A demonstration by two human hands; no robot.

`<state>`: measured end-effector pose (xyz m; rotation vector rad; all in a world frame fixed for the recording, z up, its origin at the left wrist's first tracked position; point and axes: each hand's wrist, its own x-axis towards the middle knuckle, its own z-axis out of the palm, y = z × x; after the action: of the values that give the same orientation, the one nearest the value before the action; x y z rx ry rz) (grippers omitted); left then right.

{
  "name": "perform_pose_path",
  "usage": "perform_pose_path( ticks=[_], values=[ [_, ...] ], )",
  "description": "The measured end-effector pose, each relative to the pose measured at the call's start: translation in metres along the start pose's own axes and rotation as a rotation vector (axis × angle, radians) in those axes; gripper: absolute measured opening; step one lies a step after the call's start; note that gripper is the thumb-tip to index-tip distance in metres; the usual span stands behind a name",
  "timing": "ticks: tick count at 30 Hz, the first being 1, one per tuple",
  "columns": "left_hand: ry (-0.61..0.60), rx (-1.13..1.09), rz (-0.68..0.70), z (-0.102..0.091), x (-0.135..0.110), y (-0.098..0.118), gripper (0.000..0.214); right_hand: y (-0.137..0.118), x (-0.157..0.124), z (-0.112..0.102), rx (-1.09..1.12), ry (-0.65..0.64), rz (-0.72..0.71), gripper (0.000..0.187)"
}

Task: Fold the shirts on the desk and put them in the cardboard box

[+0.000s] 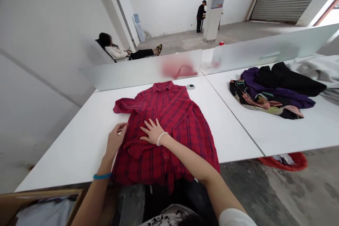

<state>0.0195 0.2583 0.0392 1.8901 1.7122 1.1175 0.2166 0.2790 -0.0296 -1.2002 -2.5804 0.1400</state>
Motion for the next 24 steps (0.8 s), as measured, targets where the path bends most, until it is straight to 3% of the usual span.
perform_pose_path(
  ticks=[4, 7, 10, 13, 16, 20, 22, 24],
  values=[
    [-0.026, 0.04, 0.012, 0.02, 0.048, 0.007, 0.035, 0.0, 0.001, -0.005, 0.005, -0.041, 0.011, 0.066],
    [-0.022, 0.039, 0.014, 0.038, 0.067, 0.019, 0.037, -0.001, 0.001, -0.006, 0.002, -0.04, 0.011, 0.065],
    [0.028, -0.003, 0.003, 0.042, 0.084, 0.026, 0.037, -0.001, 0.001, -0.006, 0.016, -0.03, 0.009, 0.065],
    [0.13, -0.084, -0.027, 0.026, 0.108, 0.027, 0.036, -0.001, 0.001, -0.007, 0.049, -0.035, 0.013, 0.065],
    [0.268, -0.189, -0.078, -0.003, 0.14, 0.027, 0.032, -0.001, 0.0, -0.009, 0.084, -0.037, 0.022, 0.065],
    [0.414, -0.353, -0.077, -0.042, 0.174, 0.051, 0.021, -0.002, 0.001, -0.006, 0.207, -0.027, 0.034, 0.061],
    [0.42, -0.425, -0.018, -0.053, 0.177, 0.075, 0.02, -0.001, 0.004, -0.003, 0.46, 0.057, 0.07, 0.058],
    [0.351, -0.479, 0.055, -0.053, 0.163, 0.102, 0.02, 0.004, 0.01, 0.001, 0.887, 0.247, 0.174, 0.055]
  ],
)
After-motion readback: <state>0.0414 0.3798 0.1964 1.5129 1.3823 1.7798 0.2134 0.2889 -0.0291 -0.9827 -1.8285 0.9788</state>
